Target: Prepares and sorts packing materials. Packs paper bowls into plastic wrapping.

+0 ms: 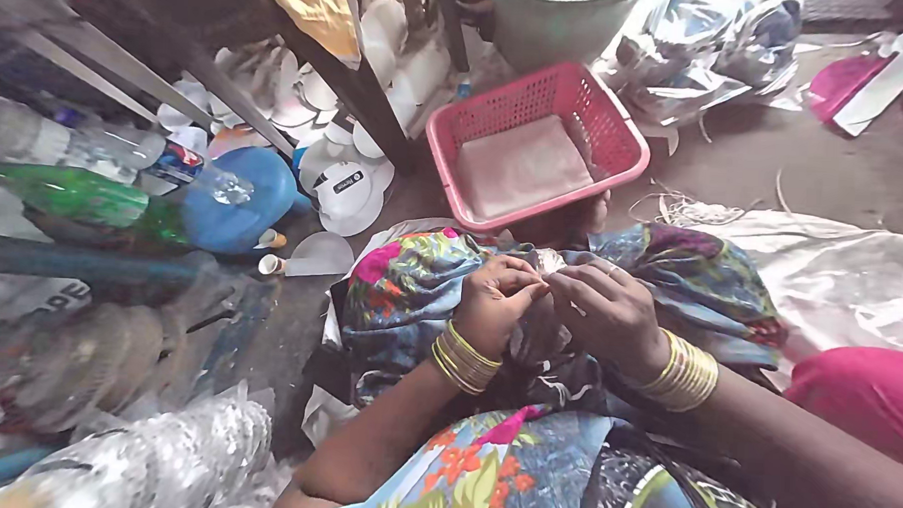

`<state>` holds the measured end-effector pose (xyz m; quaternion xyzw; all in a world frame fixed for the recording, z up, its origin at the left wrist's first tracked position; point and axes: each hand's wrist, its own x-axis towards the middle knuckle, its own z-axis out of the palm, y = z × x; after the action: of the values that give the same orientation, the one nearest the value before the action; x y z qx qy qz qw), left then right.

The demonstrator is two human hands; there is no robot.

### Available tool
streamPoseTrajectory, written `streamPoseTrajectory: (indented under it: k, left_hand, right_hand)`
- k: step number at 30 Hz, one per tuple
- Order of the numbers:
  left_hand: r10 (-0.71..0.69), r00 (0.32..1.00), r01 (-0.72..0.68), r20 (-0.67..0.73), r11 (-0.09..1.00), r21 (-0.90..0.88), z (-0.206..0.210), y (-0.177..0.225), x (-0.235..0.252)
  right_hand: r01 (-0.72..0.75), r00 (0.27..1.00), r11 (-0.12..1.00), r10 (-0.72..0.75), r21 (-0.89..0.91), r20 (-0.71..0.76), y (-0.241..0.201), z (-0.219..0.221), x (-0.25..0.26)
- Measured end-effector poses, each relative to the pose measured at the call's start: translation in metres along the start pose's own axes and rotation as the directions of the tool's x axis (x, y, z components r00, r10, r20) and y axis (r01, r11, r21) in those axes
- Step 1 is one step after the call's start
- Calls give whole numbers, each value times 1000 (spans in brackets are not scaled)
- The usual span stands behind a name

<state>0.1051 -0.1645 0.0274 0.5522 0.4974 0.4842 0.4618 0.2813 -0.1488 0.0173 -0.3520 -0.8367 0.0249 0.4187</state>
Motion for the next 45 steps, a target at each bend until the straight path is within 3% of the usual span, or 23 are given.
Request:
streamPoseTrajectory:
  k: [2,5,8,17,20,23,24,26,27,29,31,34,37,39,42,45]
  left_hand:
    - [112,993,-114,20,983,147,1,0,-1]
    - [354,935,-317,-7,847,426,11,-1,-5]
    - [484,875,-381,-29,724,575,19,-6,-8]
    - [647,762,-441,-32,554,707,21,-27,-10]
    - [653,757,-434,-38,544,718,18,-28,-6]
    - [505,861,-419,-64,776,471,11,-28,3]
    - [397,916,-361,-55,877,317,7,-27,6]
    - [97,994,-96,41,995,-34,-2,-21,12]
    - [-57,993,78,98,973,-217,-5,-17,13]
    - [-306,939,343,156,803,-487,-2,-9,12]
    - [-445,882,439,155,659,-611,3,-3,9]
    - [-473,870,446,139,633,-633,4,0,8]
    - [-436,894,421,106,733,-535,4,2,9]
    - [-405,910,395,83,792,-465,3,2,9]
    - [-353,933,353,72,859,-370,-1,1,9]
    - [-214,973,229,89,942,-246,-5,-2,10]
  right_hand:
    - [0,1000,998,1,-57,19,-2,1,-4]
    - [-44,996,985,55,-166,64,-6,1,-1]
    - [-102,987,976,124,-190,105,-8,1,6]
    - [-297,902,955,273,20,335,1,-13,27]
    - [-229,935,972,234,-50,266,-1,-9,22]
    - [-146,968,979,171,-142,184,-3,-3,15]
    - [-161,968,979,181,-125,172,-3,-2,13]
    - [-239,960,971,240,-22,143,-3,0,11]
    - [-288,951,956,280,48,135,-1,1,10]
    - [-369,927,915,351,166,130,1,2,8]
    - [-410,911,871,375,272,174,5,2,3]
    - [-408,912,841,355,355,207,7,1,-2]
    - [-304,951,932,284,198,123,4,0,2]
    - [-143,988,989,141,37,60,2,2,5]
    - [-1,998,997,6,-74,68,-3,1,8]
    - [-102,986,994,95,44,134,-4,-4,13]
